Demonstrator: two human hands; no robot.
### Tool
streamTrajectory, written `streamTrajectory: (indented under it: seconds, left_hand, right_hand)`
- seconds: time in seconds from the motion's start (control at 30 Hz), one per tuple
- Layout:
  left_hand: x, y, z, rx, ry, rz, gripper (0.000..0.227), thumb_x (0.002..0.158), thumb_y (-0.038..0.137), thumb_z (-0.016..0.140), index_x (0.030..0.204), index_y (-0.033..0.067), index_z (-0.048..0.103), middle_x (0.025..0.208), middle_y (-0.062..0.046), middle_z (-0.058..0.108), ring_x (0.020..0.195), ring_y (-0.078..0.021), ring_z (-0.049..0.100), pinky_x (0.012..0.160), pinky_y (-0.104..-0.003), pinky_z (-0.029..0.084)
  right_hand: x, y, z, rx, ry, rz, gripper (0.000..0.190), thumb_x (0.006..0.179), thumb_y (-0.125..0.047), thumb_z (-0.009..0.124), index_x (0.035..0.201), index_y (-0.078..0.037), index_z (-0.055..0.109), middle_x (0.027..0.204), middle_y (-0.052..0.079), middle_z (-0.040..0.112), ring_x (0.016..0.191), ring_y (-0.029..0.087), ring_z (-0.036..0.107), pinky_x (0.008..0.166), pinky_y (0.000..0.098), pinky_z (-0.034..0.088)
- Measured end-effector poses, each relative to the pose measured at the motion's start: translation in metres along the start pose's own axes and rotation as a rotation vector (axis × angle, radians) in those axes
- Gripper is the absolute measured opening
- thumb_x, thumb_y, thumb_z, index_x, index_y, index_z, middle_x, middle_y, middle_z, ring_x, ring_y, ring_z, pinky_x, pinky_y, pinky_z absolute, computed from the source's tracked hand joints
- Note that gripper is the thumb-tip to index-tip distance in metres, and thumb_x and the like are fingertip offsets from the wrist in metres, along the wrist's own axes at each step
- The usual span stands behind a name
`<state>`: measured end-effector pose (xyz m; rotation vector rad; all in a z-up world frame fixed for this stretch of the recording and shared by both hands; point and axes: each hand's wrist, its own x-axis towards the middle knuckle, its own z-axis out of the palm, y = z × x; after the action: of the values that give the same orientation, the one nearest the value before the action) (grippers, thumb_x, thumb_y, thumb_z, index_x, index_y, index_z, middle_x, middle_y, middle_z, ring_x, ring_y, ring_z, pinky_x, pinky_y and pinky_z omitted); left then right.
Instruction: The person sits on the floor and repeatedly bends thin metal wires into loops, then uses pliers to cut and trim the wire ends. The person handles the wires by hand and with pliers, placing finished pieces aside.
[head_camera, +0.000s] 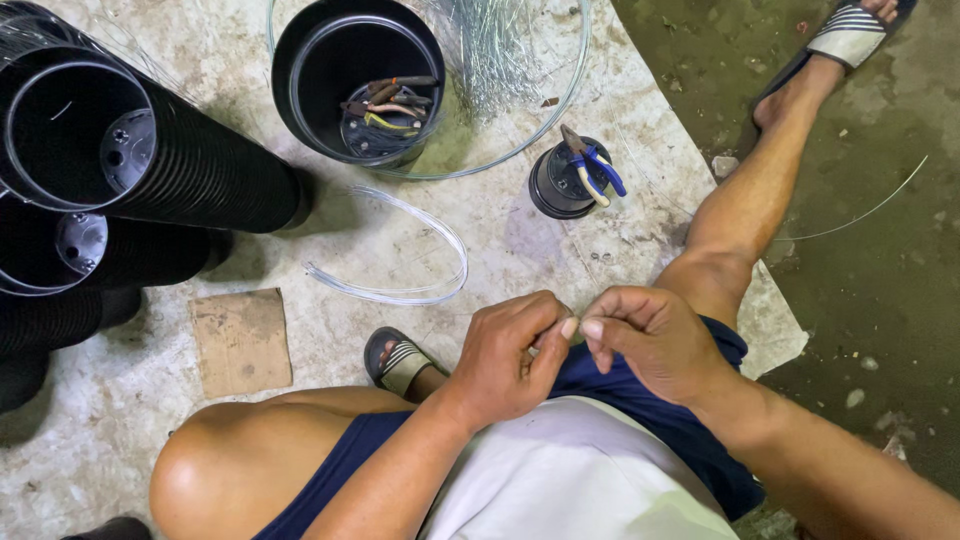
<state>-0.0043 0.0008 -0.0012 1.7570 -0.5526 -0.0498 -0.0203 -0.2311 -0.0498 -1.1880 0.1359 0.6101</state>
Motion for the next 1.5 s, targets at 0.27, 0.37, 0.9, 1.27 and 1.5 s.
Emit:
streamTrajectory:
  seconds: [0.27, 0.37, 0.9, 1.27, 1.5]
  left_hand:
    - [-0.004, -0.028, 0.021, -0.667, -0.1, -0.584, 0.025, 0.104, 0.014, 0.057, 0.081, 0.0062, 0.055, 0.067, 0.009, 0.045, 0.061, -0.0017, 0.039, 0.053, -0.026, 0.032]
    - [-0.004, -0.038, 0.021, -0.772, -0.128, -0.547, 0.024, 0.105, 0.012, 0.057, 0.082, 0.0064, 0.058, 0.071, 0.009, 0.048, 0.065, -0.0011, 0.039, 0.055, -0.025, 0.03]
    - [0.011, -0.004, -0.01, 0.227, 0.031, 0.182, 0.008, 0.085, 0.007, 0.068, 0.093, 0.0067, 0.067, 0.086, -0.008, 0.057, 0.091, -0.0271, 0.058, 0.097, -0.042, 0.041]
    - [0.004, 0.001, -0.009, 0.198, 0.01, 0.059, 0.003, 0.087, 0.006, 0.067, 0.089, 0.0059, 0.066, 0.085, -0.008, 0.063, 0.091, -0.0288, 0.061, 0.096, -0.042, 0.041]
    - [-0.005, -0.018, 0.004, -0.138, -0.064, -0.451, 0.021, 0.098, 0.02, 0.065, 0.086, 0.0032, 0.069, 0.076, -0.004, 0.062, 0.075, -0.0159, 0.056, 0.064, -0.031, 0.046]
  right_hand:
    - [0.011, -0.061, 0.014, -1.384, -0.148, -1.086, 0.021, 0.082, -0.009, 0.079, 0.099, 0.001, 0.071, 0.088, 0.008, 0.067, 0.077, 0.021, 0.066, 0.066, 0.0313, 0.053]
    - [0.012, -0.076, 0.018, -1.637, -0.257, -1.399, 0.027, 0.08, -0.01, 0.081, 0.102, 0.002, 0.072, 0.093, 0.008, 0.067, 0.08, 0.023, 0.066, 0.066, 0.0338, 0.054]
    - [0.013, -0.01, -0.001, -0.232, -0.017, -0.093, 0.007, 0.097, -0.002, 0.064, 0.094, 0.003, 0.068, 0.081, 0.006, 0.067, 0.075, 0.012, 0.065, 0.072, 0.0273, 0.054]
    - [0.011, -0.01, 0.009, -0.269, 0.015, -0.159, 0.004, 0.094, 0.002, 0.066, 0.097, 0.003, 0.069, 0.087, 0.003, 0.067, 0.078, 0.007, 0.061, 0.069, 0.0228, 0.05]
    - [0.014, -0.044, 0.025, -0.921, -0.093, -0.633, 0.012, 0.085, 0.001, 0.074, 0.095, 0.0, 0.068, 0.086, 0.006, 0.07, 0.072, 0.013, 0.069, 0.065, 0.0256, 0.055]
